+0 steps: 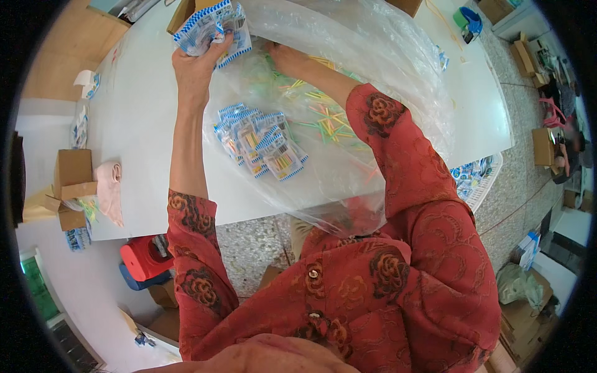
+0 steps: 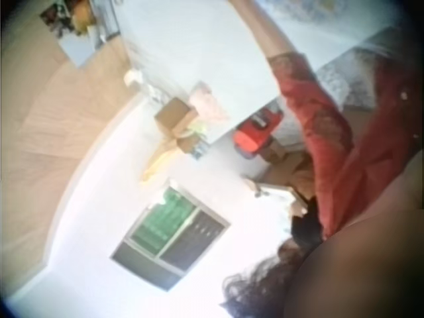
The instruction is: Packaging colorful plastic sticks into small blue and white plastic bags.
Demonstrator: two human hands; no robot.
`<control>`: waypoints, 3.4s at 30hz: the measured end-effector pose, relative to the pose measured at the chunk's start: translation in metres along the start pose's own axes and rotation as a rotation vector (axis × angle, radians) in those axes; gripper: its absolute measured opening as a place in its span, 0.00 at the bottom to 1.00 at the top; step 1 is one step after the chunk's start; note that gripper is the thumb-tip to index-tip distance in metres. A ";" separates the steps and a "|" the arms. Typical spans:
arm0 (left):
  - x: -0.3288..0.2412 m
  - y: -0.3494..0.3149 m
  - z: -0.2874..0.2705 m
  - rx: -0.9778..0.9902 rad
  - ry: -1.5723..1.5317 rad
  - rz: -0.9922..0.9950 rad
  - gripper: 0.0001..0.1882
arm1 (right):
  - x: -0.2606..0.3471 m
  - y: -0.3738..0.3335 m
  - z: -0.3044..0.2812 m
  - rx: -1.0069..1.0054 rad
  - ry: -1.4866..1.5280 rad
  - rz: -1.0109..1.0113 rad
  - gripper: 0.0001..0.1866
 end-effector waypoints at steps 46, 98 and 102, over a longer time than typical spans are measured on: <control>-0.010 0.001 0.000 0.008 -0.056 -0.022 0.13 | -0.085 -0.047 0.019 -0.547 0.855 0.344 0.25; -0.033 -0.174 0.040 -0.201 -0.348 -0.384 0.20 | -0.023 -0.181 -0.045 -0.134 -0.080 0.006 0.15; -0.031 -0.195 0.054 -0.207 -0.357 -0.420 0.22 | -0.015 -0.169 -0.054 0.065 -0.151 -0.048 0.11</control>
Point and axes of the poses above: each hand's wrist, its own y-axis towards the middle knuckle, its own z-axis out of the palm, x = y × z, the point moved 1 cm from there along y, towards the middle knuckle, and after that the axes turned 6 degrees about -z, right-handed, at the moved point
